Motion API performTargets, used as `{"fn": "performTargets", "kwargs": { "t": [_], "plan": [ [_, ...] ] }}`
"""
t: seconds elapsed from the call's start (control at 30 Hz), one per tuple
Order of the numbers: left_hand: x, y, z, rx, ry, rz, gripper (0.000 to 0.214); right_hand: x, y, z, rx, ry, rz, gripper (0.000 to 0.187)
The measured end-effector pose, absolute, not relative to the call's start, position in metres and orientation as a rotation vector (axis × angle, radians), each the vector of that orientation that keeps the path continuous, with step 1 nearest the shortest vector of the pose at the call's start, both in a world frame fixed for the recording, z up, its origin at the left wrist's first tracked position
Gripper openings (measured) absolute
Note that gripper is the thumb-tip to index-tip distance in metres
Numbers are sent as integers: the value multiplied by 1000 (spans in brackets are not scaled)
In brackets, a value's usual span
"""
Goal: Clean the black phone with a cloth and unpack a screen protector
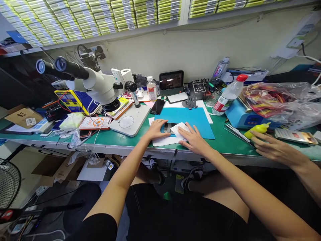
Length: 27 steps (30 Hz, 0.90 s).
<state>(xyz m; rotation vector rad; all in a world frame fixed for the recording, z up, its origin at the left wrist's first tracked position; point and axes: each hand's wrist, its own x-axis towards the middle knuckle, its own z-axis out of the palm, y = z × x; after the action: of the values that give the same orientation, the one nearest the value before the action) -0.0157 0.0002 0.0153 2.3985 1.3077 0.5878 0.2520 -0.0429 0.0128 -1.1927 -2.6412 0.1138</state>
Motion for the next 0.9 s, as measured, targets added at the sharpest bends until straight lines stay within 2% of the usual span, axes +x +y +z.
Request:
{"fn": "performTargets", "kwargs": {
  "t": [0.13,0.4,0.7,0.9],
  "plan": [
    [-16,-1,12,2425,1333,619,74,248,-46,12,-1189,-2644,62,70],
    [-15,1,8,2375,1303,706,69,246,-56,13,-1341,-2410,-70,54],
    [-14,-2,17,2338,1309,705,73,242,-46,4,-1601,-2442,0,84],
    [-13,1,15,2331,1291,696,75,243,-46,6,-1453,-2512,-55,77]
  ]
}}
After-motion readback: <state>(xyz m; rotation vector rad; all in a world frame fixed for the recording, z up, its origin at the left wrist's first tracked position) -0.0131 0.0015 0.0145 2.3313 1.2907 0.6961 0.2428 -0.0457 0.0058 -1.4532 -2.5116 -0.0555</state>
